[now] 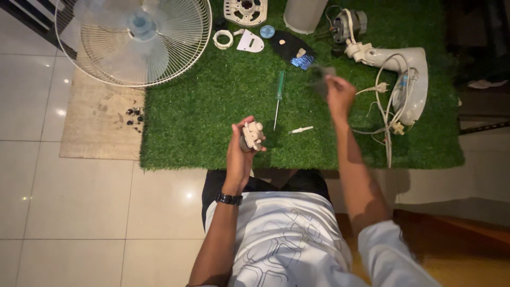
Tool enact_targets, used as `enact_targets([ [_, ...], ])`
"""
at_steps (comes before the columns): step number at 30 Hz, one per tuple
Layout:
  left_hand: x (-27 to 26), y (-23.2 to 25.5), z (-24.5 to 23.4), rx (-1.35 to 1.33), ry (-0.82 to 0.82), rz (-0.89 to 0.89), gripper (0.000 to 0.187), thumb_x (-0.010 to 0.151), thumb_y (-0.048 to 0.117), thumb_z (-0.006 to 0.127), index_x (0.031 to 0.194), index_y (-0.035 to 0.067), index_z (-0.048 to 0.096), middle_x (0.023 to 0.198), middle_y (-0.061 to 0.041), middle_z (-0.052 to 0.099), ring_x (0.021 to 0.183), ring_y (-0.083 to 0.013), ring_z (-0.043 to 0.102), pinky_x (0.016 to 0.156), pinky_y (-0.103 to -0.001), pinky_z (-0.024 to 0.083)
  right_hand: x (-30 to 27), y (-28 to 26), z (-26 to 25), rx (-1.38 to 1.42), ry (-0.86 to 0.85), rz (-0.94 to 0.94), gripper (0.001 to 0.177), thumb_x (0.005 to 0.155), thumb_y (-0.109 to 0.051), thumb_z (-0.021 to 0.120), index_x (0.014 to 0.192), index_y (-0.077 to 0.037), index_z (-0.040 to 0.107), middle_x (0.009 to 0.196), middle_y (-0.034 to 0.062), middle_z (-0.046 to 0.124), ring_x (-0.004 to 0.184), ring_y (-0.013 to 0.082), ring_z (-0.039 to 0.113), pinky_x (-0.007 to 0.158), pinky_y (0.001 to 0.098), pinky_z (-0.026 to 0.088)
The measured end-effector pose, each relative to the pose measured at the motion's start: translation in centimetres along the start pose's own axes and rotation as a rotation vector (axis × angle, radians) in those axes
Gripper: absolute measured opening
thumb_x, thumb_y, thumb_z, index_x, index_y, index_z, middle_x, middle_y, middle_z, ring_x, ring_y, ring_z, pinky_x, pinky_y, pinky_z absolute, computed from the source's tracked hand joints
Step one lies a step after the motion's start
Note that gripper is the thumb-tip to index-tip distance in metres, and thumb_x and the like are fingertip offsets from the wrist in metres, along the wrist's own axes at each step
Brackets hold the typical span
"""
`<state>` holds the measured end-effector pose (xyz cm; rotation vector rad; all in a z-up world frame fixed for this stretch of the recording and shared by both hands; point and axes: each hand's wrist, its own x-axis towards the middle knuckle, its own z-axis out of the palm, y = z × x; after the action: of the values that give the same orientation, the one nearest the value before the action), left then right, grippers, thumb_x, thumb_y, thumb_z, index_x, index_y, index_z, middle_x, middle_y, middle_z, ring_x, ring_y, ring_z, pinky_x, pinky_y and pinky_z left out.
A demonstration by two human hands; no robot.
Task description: The person assembles small white plastic components of a fan, using a screwdriver to remove a piece and then reassembling the parts by hand. They wipe the assembled unit with a cloth and place it on the mat.
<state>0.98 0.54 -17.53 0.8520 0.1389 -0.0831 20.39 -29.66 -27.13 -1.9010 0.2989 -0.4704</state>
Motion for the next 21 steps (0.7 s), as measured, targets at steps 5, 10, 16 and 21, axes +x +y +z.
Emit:
enact_targets([
  [5,-0.1,0.2,1.0,0.099,0.034,0.104,0.058,0.11,0.052,0.03,0.143,0.008,0.052,0.116,-0.009,0.067,0.097,-0.015,0.064,0.076,-0.033,0.057,-7.1,-8.6,-3.6,0.522,0.156,0.011,0.02,0.098,-0.018,0.076,0.11,-0.003,0.076,0.091,0.0026,0.071,0.074,0.007,0.061,0.063,0.0214,0.053],
  [10,-1.2,0.9,3.1,0.325,0.112,0.33,0.057,0.116,0.045,0.026,0.142,0.003,0.054,0.127,-0.01,0.063,0.111,-0.0185,0.062,0.096,-0.033,0.052,-18.7,-17.1,-5.0,0.416,-0.113,-0.303,0.017,0.102,-0.013,0.074,0.112,0.001,0.073,0.117,0.0143,0.071,0.108,0.0217,0.066,0.095,0.0351,0.054],
  [16,-2.9,1.8,5.0,0.425,0.111,0.4,0.055,0.115,0.042,0.026,0.141,-0.001,0.05,0.129,-0.013,0.062,0.117,-0.0188,0.059,0.102,-0.031,0.049,-23.9,-24.0,-1.8,-0.295,-0.477,-0.788,0.039,0.105,-0.013,0.052,0.139,0.003,0.06,0.15,0.0233,0.054,0.148,0.0442,0.044,0.126,0.0574,0.029],
  [21,-3.0,2.1,4.7,0.384,0.201,0.269,0.057,0.114,0.041,0.024,0.135,-0.001,0.057,0.115,-0.014,0.064,0.096,-0.0195,0.057,0.085,-0.033,0.05,-23.2,-26.0,-0.6,-0.346,-0.469,-0.844,0.047,0.099,-0.007,0.056,0.144,0.006,0.059,0.152,0.0246,0.052,0.145,0.0456,0.044,0.121,0.0571,0.03],
])
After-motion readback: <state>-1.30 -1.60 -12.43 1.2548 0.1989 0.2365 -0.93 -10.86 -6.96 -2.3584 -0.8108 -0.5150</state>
